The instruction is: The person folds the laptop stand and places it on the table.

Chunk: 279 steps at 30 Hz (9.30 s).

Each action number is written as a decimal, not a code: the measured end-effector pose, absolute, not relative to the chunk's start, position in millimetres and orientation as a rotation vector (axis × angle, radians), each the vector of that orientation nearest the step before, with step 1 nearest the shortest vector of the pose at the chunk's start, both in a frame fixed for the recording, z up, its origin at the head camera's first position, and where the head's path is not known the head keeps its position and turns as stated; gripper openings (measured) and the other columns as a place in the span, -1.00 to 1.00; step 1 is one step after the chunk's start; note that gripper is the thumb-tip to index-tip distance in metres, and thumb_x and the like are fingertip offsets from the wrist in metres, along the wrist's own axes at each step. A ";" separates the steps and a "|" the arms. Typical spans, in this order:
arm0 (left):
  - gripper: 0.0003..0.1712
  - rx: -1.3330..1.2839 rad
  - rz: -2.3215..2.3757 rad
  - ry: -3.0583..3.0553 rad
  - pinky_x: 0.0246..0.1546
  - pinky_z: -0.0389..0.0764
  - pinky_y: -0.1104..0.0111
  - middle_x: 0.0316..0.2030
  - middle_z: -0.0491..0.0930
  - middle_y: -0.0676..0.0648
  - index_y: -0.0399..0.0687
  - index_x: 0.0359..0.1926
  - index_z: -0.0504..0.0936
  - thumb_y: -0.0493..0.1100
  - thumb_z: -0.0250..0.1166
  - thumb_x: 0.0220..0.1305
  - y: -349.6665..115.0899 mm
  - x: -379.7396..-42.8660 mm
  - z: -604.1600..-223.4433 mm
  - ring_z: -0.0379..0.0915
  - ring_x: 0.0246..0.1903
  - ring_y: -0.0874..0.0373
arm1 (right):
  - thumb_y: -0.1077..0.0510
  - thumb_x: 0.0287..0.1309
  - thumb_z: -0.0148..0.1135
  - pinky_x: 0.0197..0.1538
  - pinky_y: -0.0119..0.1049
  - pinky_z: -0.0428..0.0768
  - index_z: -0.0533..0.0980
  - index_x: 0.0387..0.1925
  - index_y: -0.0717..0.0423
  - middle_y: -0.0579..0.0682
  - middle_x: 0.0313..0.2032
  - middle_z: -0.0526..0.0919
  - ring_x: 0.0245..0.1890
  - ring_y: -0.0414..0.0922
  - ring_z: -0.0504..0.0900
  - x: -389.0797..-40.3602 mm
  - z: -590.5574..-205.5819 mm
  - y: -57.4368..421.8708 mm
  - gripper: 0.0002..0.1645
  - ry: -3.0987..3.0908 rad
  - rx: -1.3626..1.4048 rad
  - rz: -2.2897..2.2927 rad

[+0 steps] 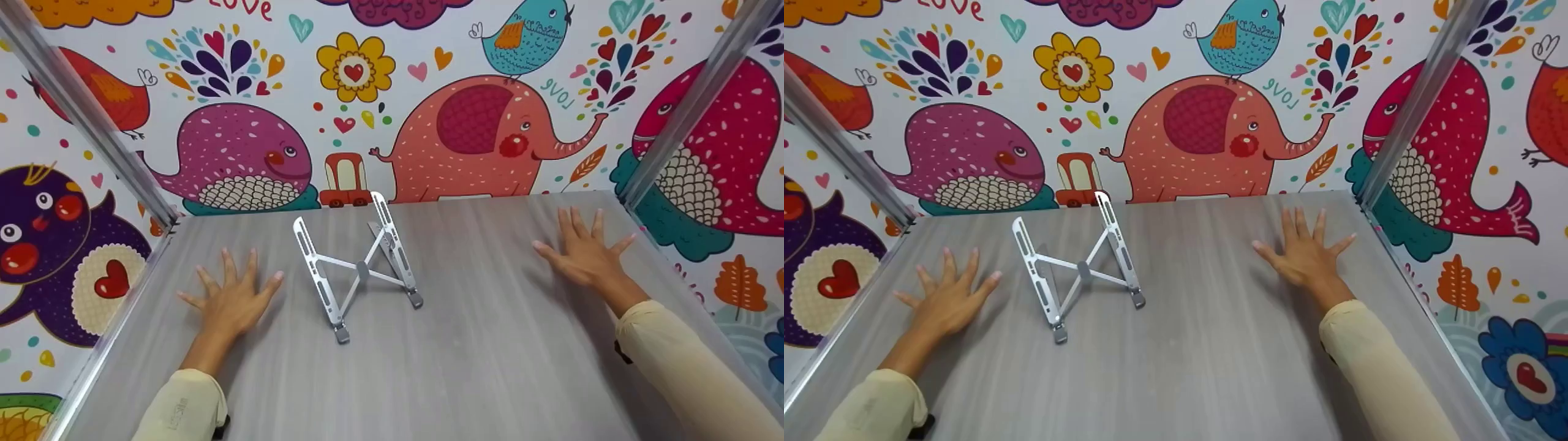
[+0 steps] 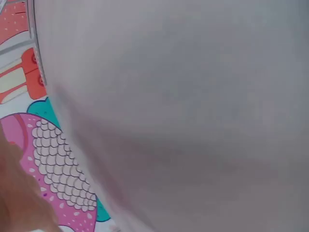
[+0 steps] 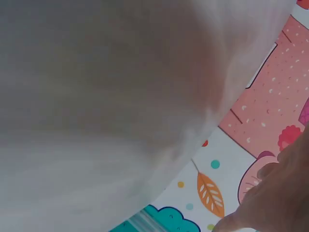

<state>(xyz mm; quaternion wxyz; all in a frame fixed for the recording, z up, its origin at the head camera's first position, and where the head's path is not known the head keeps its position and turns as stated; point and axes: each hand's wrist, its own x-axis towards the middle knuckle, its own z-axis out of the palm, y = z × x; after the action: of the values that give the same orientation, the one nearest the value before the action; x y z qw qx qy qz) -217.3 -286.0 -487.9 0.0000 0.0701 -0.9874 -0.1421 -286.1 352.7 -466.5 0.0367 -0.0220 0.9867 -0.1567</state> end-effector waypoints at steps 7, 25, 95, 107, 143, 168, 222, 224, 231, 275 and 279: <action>0.11 0.269 -0.958 -3.098 0.31 -0.35 -0.55 0.60 -0.48 -0.33 0.07 0.64 -0.36 0.63 -0.43 0.34 -265.1 -213.3 -473.8 -0.55 0.49 -0.60 | -0.78 0.08 -0.25 0.29 0.60 -0.56 -0.52 0.59 -0.27 0.21 0.63 -0.29 0.57 0.42 -0.37 -286.0 -461.1 320.4 0.33 2.842 0.016 -0.808; -0.28 0.491 -2.153 -2.416 0.10 0.65 -0.02 0.55 0.08 -0.36 -0.11 0.58 0.06 0.19 -0.27 0.63 -200.7 -207.9 -456.0 0.42 0.29 -0.39 | -0.59 0.36 -0.33 0.10 0.09 0.62 0.15 0.56 -0.27 0.22 0.05 0.72 0.05 0.18 0.71 -302.2 -462.2 174.9 -0.08 2.673 -0.128 -1.467; -0.77 0.078 -1.674 -2.703 -0.21 0.70 0.24 -0.09 0.74 -0.18 -0.11 0.04 0.69 -0.19 0.26 0.45 -87.4 -260.0 -472.2 0.65 -0.20 0.05 | 0.24 0.45 0.14 -0.19 0.04 0.76 0.50 0.30 0.15 0.19 -0.22 0.74 -0.38 -0.06 0.76 -276.5 -481.5 199.1 -0.57 2.593 -0.100 -1.564; -0.79 0.078 -1.649 -2.713 -0.21 0.72 0.21 -0.09 0.74 -0.18 -0.11 0.01 0.70 -0.18 0.27 0.44 -87.8 -262.4 -473.0 0.65 -0.22 0.03 | 0.19 0.47 0.14 -0.14 0.02 0.75 0.50 0.29 0.04 0.21 -0.15 0.71 -0.32 -0.03 0.76 -280.9 -479.1 201.4 -0.59 2.523 -0.079 -1.543; -0.77 0.135 -1.686 -2.688 -0.32 0.72 0.27 -0.06 0.72 -0.17 -0.04 0.06 0.67 -0.16 0.26 0.46 -80.3 -258.9 -480.4 0.63 -0.23 0.03 | 0.23 0.45 0.15 -0.27 -0.01 0.76 0.52 0.23 0.10 0.15 -0.30 0.67 -0.41 -0.01 0.74 -282.6 -484.4 200.7 -0.63 2.443 -0.113 -1.626; -0.75 0.057 -1.608 -2.658 -0.37 0.62 0.30 -0.18 0.71 -0.15 -0.13 0.07 0.67 -0.17 0.26 0.45 -66.9 -260.4 -483.7 0.59 -0.35 0.07 | 0.23 0.46 0.13 -0.28 0.00 0.76 0.52 0.22 0.08 0.21 -0.26 0.73 -0.41 -0.03 0.74 -283.7 -479.8 189.0 -0.65 2.484 -0.128 -1.577; -0.65 -0.149 -1.418 -2.697 0.05 0.60 0.06 -0.08 0.74 -0.24 -0.19 0.15 0.67 -0.33 0.23 0.38 -25.6 -270.4 -480.1 0.61 -0.11 -0.05 | 0.22 0.45 0.16 -0.36 -0.07 0.76 0.55 0.16 -0.03 0.16 -0.30 0.75 -0.44 -0.10 0.72 -289.3 -481.8 146.8 -0.68 2.527 -0.125 -1.551; -0.68 -0.141 -1.435 -2.697 0.03 0.60 0.07 -0.09 0.74 -0.23 -0.17 0.11 0.68 -0.33 0.23 0.38 -25.6 -271.3 -480.5 0.61 -0.13 -0.04 | 0.20 0.46 0.16 -0.35 -0.08 0.76 0.55 0.18 -0.05 0.15 -0.29 0.75 -0.43 -0.10 0.72 -289.4 -481.1 145.1 -0.67 2.526 -0.119 -1.549; -0.66 -0.137 -1.478 -2.677 0.01 0.62 0.09 -0.11 0.75 -0.22 -0.17 0.14 0.68 -0.32 0.24 0.37 -28.3 -269.6 -482.7 0.64 -0.13 -0.03 | 0.17 0.46 0.16 -0.37 -0.14 0.75 0.54 0.17 -0.07 0.13 -0.30 0.76 -0.44 -0.10 0.72 -288.7 -484.2 138.7 -0.69 2.507 -0.139 -1.552; -0.22 -0.231 -1.402 -2.834 0.06 0.59 0.00 0.03 0.66 -0.34 -0.30 0.44 0.27 -0.28 0.36 0.25 -21.6 -220.7 -484.0 0.63 0.00 -0.15 | 0.02 0.50 0.10 -0.03 -0.05 0.70 0.35 0.43 0.07 0.19 0.10 0.65 -0.06 0.05 0.71 -301.7 -470.7 143.6 -0.43 2.758 -0.346 -1.510; -0.01 -0.169 -1.241 -2.980 -0.05 0.60 -0.03 0.01 0.64 -0.30 -0.29 0.51 0.13 -0.16 0.45 0.18 -15.3 -208.8 -479.5 0.62 -0.07 -0.14 | 0.03 0.51 0.08 0.13 -0.03 0.64 0.27 0.49 0.03 0.13 0.27 0.55 0.08 0.06 0.66 -313.8 -455.9 138.7 -0.38 2.868 -0.417 -1.447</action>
<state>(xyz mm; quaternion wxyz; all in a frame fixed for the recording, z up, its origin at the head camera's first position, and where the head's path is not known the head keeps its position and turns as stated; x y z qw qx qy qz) -208.8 -15.3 -479.5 -0.0454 -0.0522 -0.9209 -0.3835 -313.8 138.7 -455.9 -0.0486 -0.1284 0.8843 -0.4462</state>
